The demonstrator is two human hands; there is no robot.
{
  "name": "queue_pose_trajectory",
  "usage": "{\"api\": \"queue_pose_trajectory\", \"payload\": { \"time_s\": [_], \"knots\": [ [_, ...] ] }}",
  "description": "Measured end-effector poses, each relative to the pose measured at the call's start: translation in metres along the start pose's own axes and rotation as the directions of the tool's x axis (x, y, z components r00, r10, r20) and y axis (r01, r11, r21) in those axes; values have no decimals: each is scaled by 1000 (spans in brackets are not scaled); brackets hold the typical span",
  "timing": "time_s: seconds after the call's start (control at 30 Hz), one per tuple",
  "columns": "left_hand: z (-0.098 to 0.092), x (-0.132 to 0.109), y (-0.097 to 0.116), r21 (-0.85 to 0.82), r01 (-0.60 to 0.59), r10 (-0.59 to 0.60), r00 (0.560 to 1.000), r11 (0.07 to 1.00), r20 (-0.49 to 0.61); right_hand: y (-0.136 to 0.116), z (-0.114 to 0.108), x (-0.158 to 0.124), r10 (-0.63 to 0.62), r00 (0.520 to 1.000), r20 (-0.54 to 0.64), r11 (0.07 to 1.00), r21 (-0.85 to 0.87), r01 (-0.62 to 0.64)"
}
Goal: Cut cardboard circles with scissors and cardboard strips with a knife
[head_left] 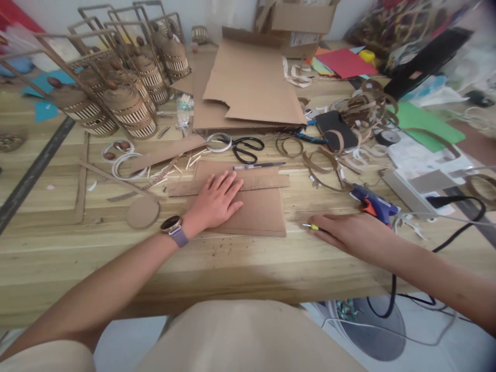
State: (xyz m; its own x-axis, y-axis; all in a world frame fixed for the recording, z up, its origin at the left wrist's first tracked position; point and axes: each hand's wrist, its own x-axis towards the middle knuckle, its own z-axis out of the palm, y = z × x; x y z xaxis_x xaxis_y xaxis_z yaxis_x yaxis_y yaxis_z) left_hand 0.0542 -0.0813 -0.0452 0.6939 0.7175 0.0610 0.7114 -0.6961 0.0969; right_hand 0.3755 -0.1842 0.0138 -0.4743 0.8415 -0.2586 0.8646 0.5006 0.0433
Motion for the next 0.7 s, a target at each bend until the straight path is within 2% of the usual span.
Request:
{"api": "queue_pose_trajectory", "payload": {
  "time_s": [0.1,0.23,0.33,0.5,0.7],
  "knots": [
    [-2,0,0,-3,7,-7,1000,1000,13,-26,-18,19,18,995,93,1000,-13,-17],
    [-2,1,1,-29,9,-8,1000,1000,7,-72,-37,55,-30,990,138,999,16,28],
    [0,0,1,-32,6,-7,1000,999,-18,-97,-41,77,-79,988,133,997,17,77],
    [2,0,0,-7,1,-1,1000,1000,-22,-111,-36,95,-136,984,117,991,-1,137],
    [3,1,-1,-10,-14,14,1000,1000,-24,-113,-38,97,-143,982,126,988,-44,149]
  ]
}}
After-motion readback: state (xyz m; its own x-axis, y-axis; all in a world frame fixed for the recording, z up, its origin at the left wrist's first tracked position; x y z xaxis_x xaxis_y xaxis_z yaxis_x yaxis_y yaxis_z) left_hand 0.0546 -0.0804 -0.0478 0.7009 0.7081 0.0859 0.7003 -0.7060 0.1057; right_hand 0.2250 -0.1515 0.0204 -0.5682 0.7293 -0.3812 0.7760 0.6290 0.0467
